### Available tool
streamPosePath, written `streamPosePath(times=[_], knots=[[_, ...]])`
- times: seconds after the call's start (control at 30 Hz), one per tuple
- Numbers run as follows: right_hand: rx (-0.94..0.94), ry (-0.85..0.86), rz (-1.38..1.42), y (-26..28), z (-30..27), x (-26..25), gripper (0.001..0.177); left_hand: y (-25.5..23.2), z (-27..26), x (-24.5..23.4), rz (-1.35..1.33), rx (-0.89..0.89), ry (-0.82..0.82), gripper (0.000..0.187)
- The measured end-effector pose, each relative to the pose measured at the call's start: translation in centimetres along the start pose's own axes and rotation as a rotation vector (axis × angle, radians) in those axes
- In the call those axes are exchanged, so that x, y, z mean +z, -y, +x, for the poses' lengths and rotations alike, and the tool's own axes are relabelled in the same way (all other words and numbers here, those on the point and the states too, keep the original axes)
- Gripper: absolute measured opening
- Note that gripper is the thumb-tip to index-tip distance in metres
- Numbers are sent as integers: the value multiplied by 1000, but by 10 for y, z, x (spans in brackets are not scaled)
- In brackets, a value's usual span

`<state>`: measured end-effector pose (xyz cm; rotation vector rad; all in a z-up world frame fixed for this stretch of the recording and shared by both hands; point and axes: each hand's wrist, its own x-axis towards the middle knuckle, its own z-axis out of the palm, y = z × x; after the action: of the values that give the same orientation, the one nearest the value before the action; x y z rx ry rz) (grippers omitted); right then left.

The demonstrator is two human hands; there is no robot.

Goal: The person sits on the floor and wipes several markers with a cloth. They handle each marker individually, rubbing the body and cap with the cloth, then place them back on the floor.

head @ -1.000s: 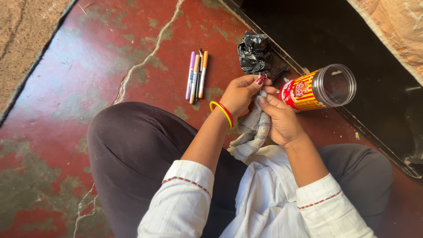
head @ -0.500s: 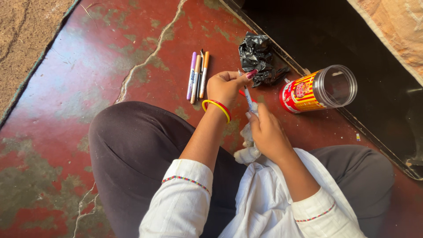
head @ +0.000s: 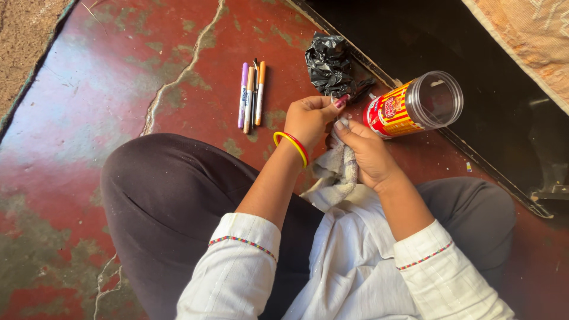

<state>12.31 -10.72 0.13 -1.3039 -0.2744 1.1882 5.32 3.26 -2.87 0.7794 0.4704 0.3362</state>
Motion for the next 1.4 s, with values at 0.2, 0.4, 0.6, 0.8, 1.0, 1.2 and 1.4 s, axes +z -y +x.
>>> streamPosePath(times=[0.2, 0.4, 0.6, 0.8, 1.0, 1.2, 1.4], knots=[[123, 2, 274, -11, -8, 13, 21, -2, 14, -13, 7, -21, -74, 17], [55, -5, 101, -29, -18, 9, 22, -8, 24, -28, -33, 148, -199, 14], [-290, -209, -901, -32, -16, 4, 19, -6, 14, -24, 324, 87, -298, 30], [-155, -58, -205, -7, 7, 9, 19, 8, 9, -2, 60, 39, -54, 18], [137, 38, 417, 7, 12, 4, 13, -4, 4, -2, -141, -80, 64, 23], [142, -4, 166, -6, 9, 14, 22, -18, 3, -12, -123, -137, -238, 17], [9, -104, -85, -24, -6, 25, 23, -16, 9, -21, 214, 74, -445, 22]])
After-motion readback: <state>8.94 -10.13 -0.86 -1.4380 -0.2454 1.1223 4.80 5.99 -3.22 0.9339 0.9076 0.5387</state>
